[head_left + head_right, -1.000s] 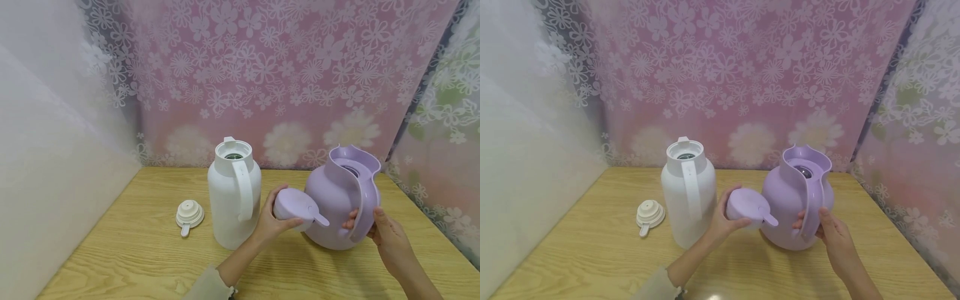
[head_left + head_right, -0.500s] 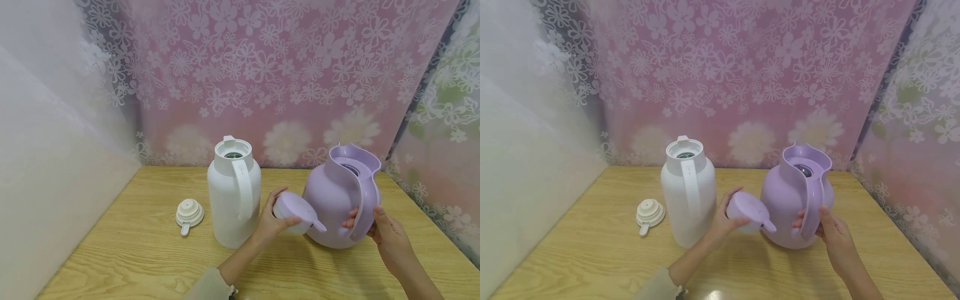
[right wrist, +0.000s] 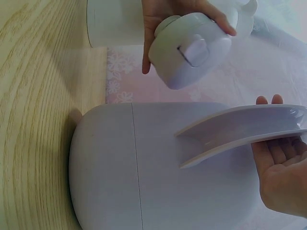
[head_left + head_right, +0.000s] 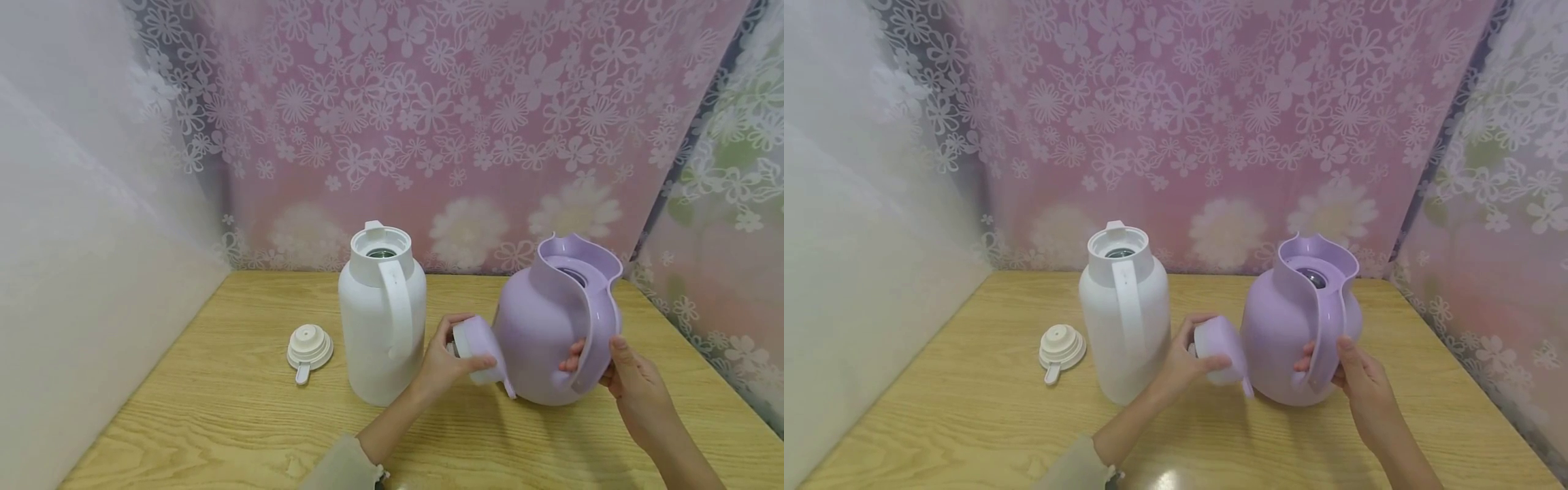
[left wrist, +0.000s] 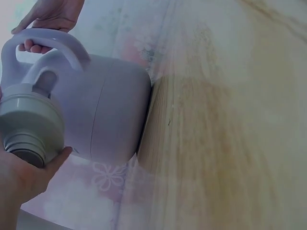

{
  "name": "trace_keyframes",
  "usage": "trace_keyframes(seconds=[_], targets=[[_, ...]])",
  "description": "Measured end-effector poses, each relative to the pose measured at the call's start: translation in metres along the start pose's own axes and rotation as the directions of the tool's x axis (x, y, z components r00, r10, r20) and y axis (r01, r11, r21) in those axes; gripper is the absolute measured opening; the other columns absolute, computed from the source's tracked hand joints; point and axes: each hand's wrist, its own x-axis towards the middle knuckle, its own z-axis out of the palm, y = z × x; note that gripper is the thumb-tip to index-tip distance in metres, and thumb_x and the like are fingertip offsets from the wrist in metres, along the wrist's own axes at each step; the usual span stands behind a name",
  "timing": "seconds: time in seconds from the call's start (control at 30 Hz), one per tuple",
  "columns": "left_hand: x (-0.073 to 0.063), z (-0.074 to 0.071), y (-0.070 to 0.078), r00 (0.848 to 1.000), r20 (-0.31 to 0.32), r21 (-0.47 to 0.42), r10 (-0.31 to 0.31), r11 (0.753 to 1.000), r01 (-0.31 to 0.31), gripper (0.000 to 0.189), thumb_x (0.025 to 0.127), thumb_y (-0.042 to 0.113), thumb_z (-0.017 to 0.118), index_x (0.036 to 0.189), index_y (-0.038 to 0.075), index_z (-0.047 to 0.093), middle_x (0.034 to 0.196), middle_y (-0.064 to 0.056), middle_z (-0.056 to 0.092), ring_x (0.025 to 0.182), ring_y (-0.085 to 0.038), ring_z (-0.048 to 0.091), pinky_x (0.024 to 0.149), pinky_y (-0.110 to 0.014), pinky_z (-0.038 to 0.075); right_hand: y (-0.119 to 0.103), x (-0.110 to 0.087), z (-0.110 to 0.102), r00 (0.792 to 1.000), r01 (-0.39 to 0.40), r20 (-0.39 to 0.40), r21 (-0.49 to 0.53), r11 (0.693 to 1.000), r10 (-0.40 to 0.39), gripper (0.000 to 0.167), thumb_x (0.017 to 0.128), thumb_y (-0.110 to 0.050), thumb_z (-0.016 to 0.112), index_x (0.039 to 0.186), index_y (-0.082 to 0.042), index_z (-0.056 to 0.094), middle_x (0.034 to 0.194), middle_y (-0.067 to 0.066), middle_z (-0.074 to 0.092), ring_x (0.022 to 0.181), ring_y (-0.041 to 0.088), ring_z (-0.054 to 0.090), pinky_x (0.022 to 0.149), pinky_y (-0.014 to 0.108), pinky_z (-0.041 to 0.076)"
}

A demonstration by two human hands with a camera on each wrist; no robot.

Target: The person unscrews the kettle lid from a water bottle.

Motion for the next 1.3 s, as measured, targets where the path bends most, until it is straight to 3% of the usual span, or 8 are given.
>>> trace_keyframes(seconds=[0.2, 0.33, 0.47, 0.63, 0.77, 0.9, 1.07, 1.3], targets=[[0.004, -0.002, -0.014, 1.000, 0.017, 0.186, -0.009, 0.982, 0.006, 0.065, 0.069, 0.013, 0.082, 0.125, 0.024, 0.053, 0.107, 0.003, 0.051, 0.089, -0.014, 0.052, 0.068, -0.028, 0.049, 0.001, 0.000, 0.000, 1.000, 0.010, 0.015, 0.011, 1.000, -0.010, 0.050, 0.102, -0.012, 0.010, 0.108, 0.003, 0.057, 0.096, 0.007, 0.067, 0.094, 0.015, 0.062, 0.082, 0.020, 0.044], [0.004, -0.003, -0.013, 0.999, 0.045, 0.399, 0.021, 0.916, -0.037, 0.071, 0.064, 0.028, 0.085, 0.127, 0.025, 0.053, 0.116, 0.008, 0.049, 0.095, -0.013, 0.051, 0.073, -0.028, 0.046, 0.002, 0.000, -0.001, 1.000, 0.011, 0.013, 0.010, 1.000, -0.011, 0.050, 0.102, -0.013, 0.010, 0.108, 0.003, 0.058, 0.096, 0.007, 0.066, 0.094, 0.014, 0.062, 0.082, 0.020, 0.044], [0.002, -0.002, -0.010, 0.992, 0.102, 0.616, 0.073, 0.779, -0.120, 0.076, 0.061, 0.036, 0.085, 0.128, 0.025, 0.050, 0.125, 0.008, 0.045, 0.107, -0.013, 0.045, 0.079, -0.032, 0.044, 0.002, 0.000, -0.001, 1.000, 0.017, 0.014, 0.016, 1.000, -0.018, 0.050, 0.102, -0.012, 0.010, 0.108, 0.003, 0.057, 0.096, 0.008, 0.066, 0.094, 0.015, 0.062, 0.081, 0.021, 0.045], [0.001, 0.000, -0.008, 0.972, 0.212, 0.816, 0.104, 0.529, -0.234, 0.076, 0.063, 0.042, 0.082, 0.129, 0.023, 0.048, 0.131, 0.004, 0.042, 0.117, -0.018, 0.040, 0.082, -0.033, 0.045, 0.000, 0.000, 0.000, 1.000, 0.013, 0.005, 0.012, 1.000, -0.013, 0.050, 0.102, -0.013, 0.010, 0.107, 0.003, 0.057, 0.095, 0.008, 0.066, 0.093, 0.015, 0.062, 0.081, 0.021, 0.045], [-0.001, 0.000, -0.009, 0.953, 0.293, 0.896, 0.076, 0.326, -0.302, 0.079, 0.065, 0.050, 0.077, 0.132, 0.024, 0.045, 0.131, 0.002, 0.042, 0.117, -0.020, 0.041, 0.083, -0.031, 0.043, 0.000, 0.000, 0.001, 1.000, 0.008, 0.001, 0.015, 1.000, -0.008, 0.050, 0.102, -0.013, 0.011, 0.107, 0.003, 0.057, 0.095, 0.007, 0.066, 0.093, 0.015, 0.062, 0.081, 0.021, 0.045], [-0.003, 0.002, -0.012, 0.934, 0.355, 0.919, 0.042, 0.170, -0.357, 0.079, 0.066, 0.057, 0.073, 0.133, 0.028, 0.043, 0.128, 0.002, 0.044, 0.114, -0.021, 0.043, 0.083, -0.032, 0.042, 0.000, 0.000, 0.002, 1.000, 0.007, -0.002, 0.015, 1.000, -0.007, 0.049, 0.102, -0.013, 0.011, 0.107, 0.003, 0.057, 0.096, 0.007, 0.066, 0.093, 0.015, 0.062, 0.081, 0.021, 0.045], [-0.004, 0.004, -0.015, 0.919, 0.395, 0.917, -0.013, 0.058, -0.394, 0.072, 0.068, 0.058, 0.070, 0.130, 0.030, 0.045, 0.127, 0.003, 0.044, 0.113, -0.021, 0.043, 0.080, -0.035, 0.041, 0.001, 0.000, 0.002, 1.000, 0.008, -0.005, 0.016, 1.000, -0.008, 0.049, 0.103, -0.013, 0.011, 0.107, 0.003, 0.057, 0.096, 0.007, 0.066, 0.093, 0.015, 0.062, 0.082, 0.021, 0.044], [-0.006, 0.005, -0.017, 0.902, 0.431, 0.901, -0.036, -0.033, -0.432, 0.071, 0.065, 0.054, 0.074, 0.127, 0.032, 0.049, 0.127, 0.003, 0.044, 0.111, -0.022, 0.043, 0.080, -0.037, 0.041, 0.000, 0.000, 0.001, 1.000, 0.007, -0.001, 0.023, 1.000, -0.007, 0.049, 0.102, -0.013, 0.011, 0.107, 0.003, 0.057, 0.097, 0.007, 0.066, 0.094, 0.015, 0.062, 0.081, 0.021, 0.045]])
